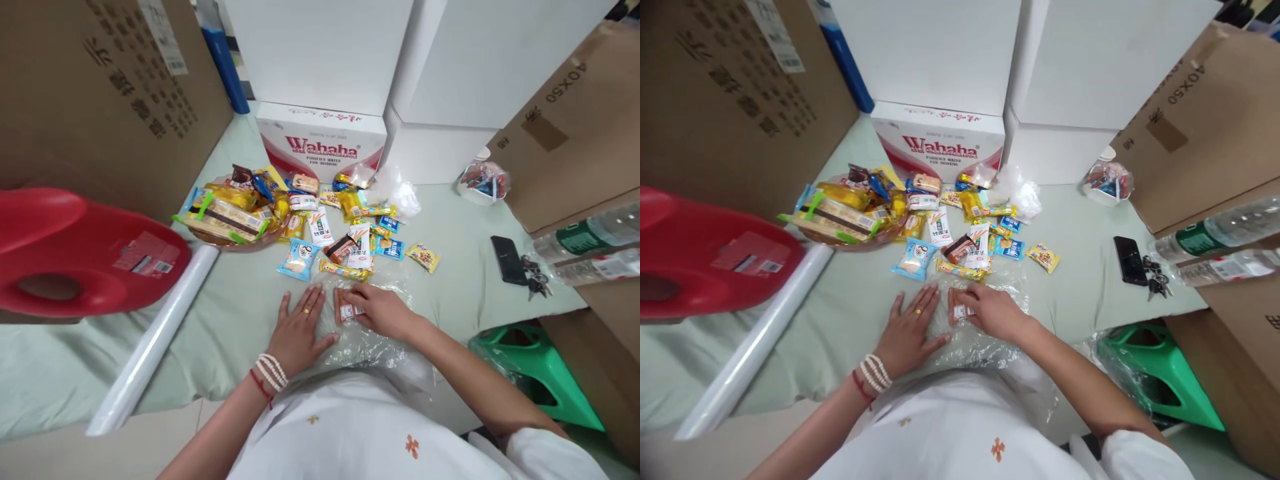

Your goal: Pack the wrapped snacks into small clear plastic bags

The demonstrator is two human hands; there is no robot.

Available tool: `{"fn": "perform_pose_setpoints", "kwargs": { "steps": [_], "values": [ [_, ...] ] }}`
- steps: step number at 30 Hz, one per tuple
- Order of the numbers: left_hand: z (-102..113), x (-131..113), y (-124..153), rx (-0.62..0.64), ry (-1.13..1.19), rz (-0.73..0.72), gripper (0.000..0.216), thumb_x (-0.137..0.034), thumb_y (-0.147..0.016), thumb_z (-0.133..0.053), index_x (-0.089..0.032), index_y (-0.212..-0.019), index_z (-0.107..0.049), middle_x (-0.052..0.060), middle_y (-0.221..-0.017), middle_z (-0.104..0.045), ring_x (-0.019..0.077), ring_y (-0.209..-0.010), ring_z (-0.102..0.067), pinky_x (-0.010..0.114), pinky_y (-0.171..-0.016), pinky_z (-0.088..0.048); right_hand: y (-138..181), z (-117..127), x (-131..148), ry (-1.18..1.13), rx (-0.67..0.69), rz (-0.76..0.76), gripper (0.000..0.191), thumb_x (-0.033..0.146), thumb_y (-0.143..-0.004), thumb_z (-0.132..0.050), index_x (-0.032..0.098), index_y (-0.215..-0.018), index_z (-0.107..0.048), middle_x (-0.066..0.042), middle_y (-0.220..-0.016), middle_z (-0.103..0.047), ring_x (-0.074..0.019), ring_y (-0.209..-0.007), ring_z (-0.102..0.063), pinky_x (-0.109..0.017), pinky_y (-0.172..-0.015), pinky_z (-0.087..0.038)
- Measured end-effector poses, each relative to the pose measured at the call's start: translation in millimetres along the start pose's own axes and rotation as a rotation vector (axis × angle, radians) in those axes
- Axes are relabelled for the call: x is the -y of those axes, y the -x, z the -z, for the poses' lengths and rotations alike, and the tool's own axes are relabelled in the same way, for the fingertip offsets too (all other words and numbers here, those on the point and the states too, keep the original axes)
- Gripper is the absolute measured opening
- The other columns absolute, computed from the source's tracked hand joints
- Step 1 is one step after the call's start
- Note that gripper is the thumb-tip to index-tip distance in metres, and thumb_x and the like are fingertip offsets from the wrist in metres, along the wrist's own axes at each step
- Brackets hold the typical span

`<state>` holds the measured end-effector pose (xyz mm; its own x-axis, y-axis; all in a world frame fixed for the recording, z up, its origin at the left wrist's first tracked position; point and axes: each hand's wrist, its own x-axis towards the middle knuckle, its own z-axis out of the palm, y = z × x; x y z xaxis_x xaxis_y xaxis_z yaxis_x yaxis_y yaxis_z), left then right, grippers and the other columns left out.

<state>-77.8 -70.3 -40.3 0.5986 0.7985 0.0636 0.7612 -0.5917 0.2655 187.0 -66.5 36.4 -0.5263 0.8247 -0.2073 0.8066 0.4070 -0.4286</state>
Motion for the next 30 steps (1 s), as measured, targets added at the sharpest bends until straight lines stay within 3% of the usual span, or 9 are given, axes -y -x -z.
{"fn": "perform_pose_setpoints", "kwargs": {
  "steps": [4, 8, 11, 14, 17, 20, 25, 27, 30],
  "values": [
    [0, -1, 8, 0.007, 0.01, 0.003, 0.093, -0.062, -0.091, -0.058, -0.013, -0.164, -0.028, 0.023, -0.166, -0.034, 0.0382, -0.153, -0.037, 0.069, -0.126, -0.005, -4, -11, -3, -0.01, -0.016, 0.01, 0.051, 0.022, -0.096, -0.065, 0.029, -0.146, -0.055, -0.01, -0.139, -0.062, -0.0262, -0.119, -0.064, -0.034, -0.089, -0.054],
    [13, -3, 27, -0.057, 0.028, 0.009, 0.083, -0.052, -0.094, -0.056, -0.019, -0.164, -0.027, 0.02, -0.169, -0.029, 0.0368, -0.157, -0.03, 0.068, -0.126, -0.004, 22, -9, -10, -0.136, -0.068, 0.064, 0.055, 0.024, -0.098, -0.064, 0.029, -0.151, -0.049, -0.013, -0.152, -0.051, -0.0264, -0.128, -0.06, -0.037, -0.096, -0.055],
    [26, 0, 44, -0.02, 0.094, -0.187, 0.07, -0.033, -0.093, -0.052, -0.028, -0.161, -0.035, 0.011, -0.17, -0.033, 0.032, -0.16, -0.023, 0.066, -0.128, -0.005, 64, -12, -15, -0.239, -0.198, 0.124, 0.059, 0.034, -0.101, -0.061, 0.03, -0.156, -0.04, -0.016, -0.155, -0.046, -0.0275, -0.135, -0.055, -0.043, -0.105, -0.053],
    [28, 7, 55, 0.075, 0.17, -0.346, 0.069, -0.025, -0.089, -0.052, -0.027, -0.157, -0.043, 0.012, -0.169, -0.035, 0.0298, -0.158, -0.029, 0.062, -0.129, -0.009, 106, -31, -22, -0.151, -0.193, 0.197, 0.068, 0.046, -0.095, -0.07, 0.029, -0.155, -0.043, -0.018, -0.152, -0.051, -0.0332, -0.137, -0.051, -0.053, -0.112, -0.047],
    [24, 16, 53, 0.068, 0.15, -0.314, 0.055, -0.03, -0.094, -0.054, -0.025, -0.149, -0.053, 0.014, -0.165, -0.041, 0.0291, -0.155, -0.037, 0.059, -0.129, -0.012, 124, -54, -31, -0.042, -0.225, 0.148, 0.041, 0.033, -0.1, -0.061, 0.028, -0.14, -0.06, -0.016, -0.145, -0.059, -0.0339, -0.133, -0.053, -0.059, -0.109, -0.046],
    [25, 27, 40, 0.103, 0.128, -0.298, 0.048, -0.041, -0.097, -0.055, -0.032, -0.144, -0.059, 0.01, -0.162, -0.047, 0.0282, -0.147, -0.048, 0.056, -0.127, -0.016, 116, -54, -40, -0.191, -0.296, 0.12, 0.026, 0.025, -0.103, -0.049, 0.026, -0.117, -0.07, -0.015, -0.129, -0.068, -0.028, -0.116, -0.063, -0.05, -0.096, -0.054],
    [43, 37, 4, 0.191, 0.14, -0.283, 0.072, -0.055, -0.089, -0.063, -0.036, -0.156, -0.045, 0.009, -0.164, -0.045, 0.031, -0.136, -0.056, 0.051, -0.113, -0.033, 87, -17, -53, -0.627, -0.289, -0.052, 0.03, 0.047, -0.104, -0.052, 0.023, -0.1, -0.069, -0.011, -0.105, -0.072, -0.0228, -0.097, -0.068, -0.038, -0.087, -0.055],
    [45, 35, -9, 0.179, 0.163, -0.255, 0.057, -0.051, -0.092, -0.06, -0.037, -0.147, -0.057, 0.007, -0.155, -0.057, 0.0295, -0.127, -0.06, 0.049, -0.104, -0.037, 78, -10, -58, -0.794, -0.218, -0.198, 0.039, 0.059, -0.099, -0.056, 0.022, -0.095, -0.067, -0.006, -0.086, -0.071, -0.0199, -0.079, -0.067, -0.034, -0.075, -0.054],
    [41, 30, -22, 0.147, 0.25, -0.162, 0.033, -0.046, -0.098, -0.052, -0.035, -0.115, -0.078, 0.005, -0.129, -0.076, 0.0267, -0.113, -0.063, 0.047, -0.096, -0.038, 68, -12, -63, -1.009, -0.112, -0.373, 0.05, 0.071, -0.088, -0.063, 0.021, -0.089, -0.064, 0.0, -0.069, -0.065, -0.0162, -0.063, -0.061, -0.029, -0.064, -0.051]
  ]
}}
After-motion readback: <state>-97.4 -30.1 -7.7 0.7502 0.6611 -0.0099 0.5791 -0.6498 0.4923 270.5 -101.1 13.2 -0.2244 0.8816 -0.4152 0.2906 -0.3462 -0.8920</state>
